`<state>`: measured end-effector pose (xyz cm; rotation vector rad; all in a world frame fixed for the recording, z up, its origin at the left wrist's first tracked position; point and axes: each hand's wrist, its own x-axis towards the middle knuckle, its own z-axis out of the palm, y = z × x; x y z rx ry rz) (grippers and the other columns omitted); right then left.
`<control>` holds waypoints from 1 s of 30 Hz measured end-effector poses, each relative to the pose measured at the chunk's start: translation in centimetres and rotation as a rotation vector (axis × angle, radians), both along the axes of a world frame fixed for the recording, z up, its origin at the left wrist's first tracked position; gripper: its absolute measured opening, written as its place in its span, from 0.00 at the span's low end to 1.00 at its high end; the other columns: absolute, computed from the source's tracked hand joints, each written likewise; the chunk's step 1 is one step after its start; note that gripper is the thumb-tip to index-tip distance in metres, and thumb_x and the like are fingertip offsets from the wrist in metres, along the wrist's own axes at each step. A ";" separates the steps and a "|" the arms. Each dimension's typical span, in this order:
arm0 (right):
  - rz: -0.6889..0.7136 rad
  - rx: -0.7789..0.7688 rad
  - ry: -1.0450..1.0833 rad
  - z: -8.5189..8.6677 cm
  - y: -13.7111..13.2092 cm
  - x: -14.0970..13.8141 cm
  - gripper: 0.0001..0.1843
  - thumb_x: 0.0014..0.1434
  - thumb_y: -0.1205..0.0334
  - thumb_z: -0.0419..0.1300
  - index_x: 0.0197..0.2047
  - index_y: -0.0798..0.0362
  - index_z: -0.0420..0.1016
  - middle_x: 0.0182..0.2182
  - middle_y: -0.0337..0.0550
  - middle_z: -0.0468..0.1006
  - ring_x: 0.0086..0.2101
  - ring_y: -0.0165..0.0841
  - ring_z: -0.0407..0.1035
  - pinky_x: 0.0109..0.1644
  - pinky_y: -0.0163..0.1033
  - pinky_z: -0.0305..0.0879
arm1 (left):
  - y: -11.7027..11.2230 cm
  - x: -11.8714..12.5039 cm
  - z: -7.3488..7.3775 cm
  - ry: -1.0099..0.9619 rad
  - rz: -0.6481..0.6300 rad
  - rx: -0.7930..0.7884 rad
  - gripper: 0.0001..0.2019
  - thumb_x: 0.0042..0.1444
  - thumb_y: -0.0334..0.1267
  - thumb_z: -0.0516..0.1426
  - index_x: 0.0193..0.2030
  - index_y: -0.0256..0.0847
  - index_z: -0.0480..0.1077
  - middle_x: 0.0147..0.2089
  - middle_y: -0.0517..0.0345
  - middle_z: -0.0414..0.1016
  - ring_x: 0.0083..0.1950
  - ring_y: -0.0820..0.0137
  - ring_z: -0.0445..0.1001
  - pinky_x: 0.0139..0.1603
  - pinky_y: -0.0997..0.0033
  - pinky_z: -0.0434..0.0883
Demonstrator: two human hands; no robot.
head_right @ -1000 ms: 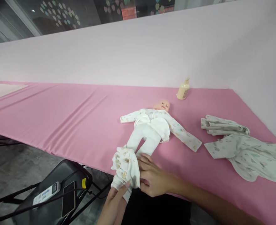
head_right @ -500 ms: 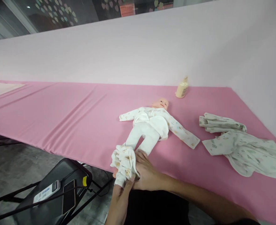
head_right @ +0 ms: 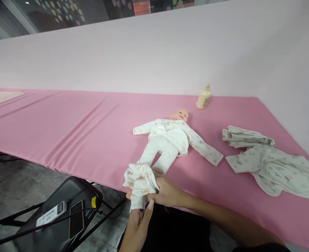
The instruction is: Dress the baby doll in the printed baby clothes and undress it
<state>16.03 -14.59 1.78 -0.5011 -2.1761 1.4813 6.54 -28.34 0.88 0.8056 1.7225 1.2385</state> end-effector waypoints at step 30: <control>-0.403 0.357 -0.184 -1.2 0.2 1.9 0.21 0.48 0.67 0.61 0.48 0.48 0.73 0.54 0.47 0.67 0.61 0.48 0.54 0.66 0.51 0.56 | -0.2 -3.1 -1.5 0.745 -0.174 0.185 0.06 0.63 0.38 0.55 0.45 0.41 0.69 0.37 0.58 0.76 0.37 0.73 0.75 0.42 0.76 0.71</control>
